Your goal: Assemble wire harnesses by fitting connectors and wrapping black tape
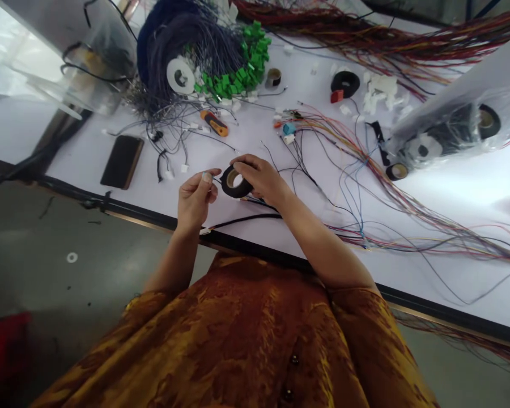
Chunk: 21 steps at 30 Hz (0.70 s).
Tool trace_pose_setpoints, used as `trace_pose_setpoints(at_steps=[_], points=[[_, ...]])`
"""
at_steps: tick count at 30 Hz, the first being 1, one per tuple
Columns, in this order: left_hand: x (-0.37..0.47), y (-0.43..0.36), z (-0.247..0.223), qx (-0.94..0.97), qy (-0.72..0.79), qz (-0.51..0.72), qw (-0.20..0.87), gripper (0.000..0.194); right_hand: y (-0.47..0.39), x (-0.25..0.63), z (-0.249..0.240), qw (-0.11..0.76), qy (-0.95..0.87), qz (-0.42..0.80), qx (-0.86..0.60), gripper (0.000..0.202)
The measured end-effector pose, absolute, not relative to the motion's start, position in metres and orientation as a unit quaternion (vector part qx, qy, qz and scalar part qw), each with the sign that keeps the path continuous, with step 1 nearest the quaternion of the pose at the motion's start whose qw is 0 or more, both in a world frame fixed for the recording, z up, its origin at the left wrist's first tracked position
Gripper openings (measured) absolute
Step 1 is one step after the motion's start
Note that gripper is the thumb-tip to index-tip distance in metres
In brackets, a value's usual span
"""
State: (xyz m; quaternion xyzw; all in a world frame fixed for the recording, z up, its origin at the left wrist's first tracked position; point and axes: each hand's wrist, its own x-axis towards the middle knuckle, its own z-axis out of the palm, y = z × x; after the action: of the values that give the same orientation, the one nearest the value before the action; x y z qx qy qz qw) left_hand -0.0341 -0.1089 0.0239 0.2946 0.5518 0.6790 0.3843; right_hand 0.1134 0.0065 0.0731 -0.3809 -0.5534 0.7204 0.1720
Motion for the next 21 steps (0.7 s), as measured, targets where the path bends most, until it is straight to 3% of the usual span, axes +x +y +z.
trace_pose_setpoints(at_steps=[3, 6, 9, 13, 17, 19, 21], points=[[-0.037, -0.105, 0.026, 0.286, 0.552, 0.677, 0.394, 0.030, -0.007, 0.118, 0.074, 0.194, -0.649, 0.640, -0.362, 0.024], [-0.040, -0.102, 0.032, 0.245, 0.556, 0.669, 0.428, 0.032, -0.042, 0.131, 0.069, 0.241, -0.789, 0.476, -0.305, 0.034], [-0.041, -0.102, 0.042, 0.207, 0.559, 0.642, 0.482, 0.038, -0.068, 0.139, 0.059, 0.225, -0.853, 0.389, -0.264, 0.037], [-0.034, -0.112, 0.056, 0.282, 0.564, 0.633, 0.448, 0.037, -0.049, 0.123, 0.052, 0.301, -0.679, 0.559, -0.367, 0.033], [-0.027, -0.119, 0.059, 0.401, 0.574, 0.606, 0.378, 0.028, -0.012, 0.105, 0.052, 0.215, -0.462, 0.749, -0.423, 0.023], [-0.028, -0.115, 0.052, 0.363, 0.581, 0.636, 0.355, 0.029, -0.018, 0.113, 0.049, 0.241, -0.465, 0.730, -0.438, 0.019], [-0.031, -0.109, 0.042, 0.295, 0.591, 0.667, 0.344, 0.032, -0.040, 0.131, 0.042, 0.294, -0.580, 0.632, -0.422, 0.030]])
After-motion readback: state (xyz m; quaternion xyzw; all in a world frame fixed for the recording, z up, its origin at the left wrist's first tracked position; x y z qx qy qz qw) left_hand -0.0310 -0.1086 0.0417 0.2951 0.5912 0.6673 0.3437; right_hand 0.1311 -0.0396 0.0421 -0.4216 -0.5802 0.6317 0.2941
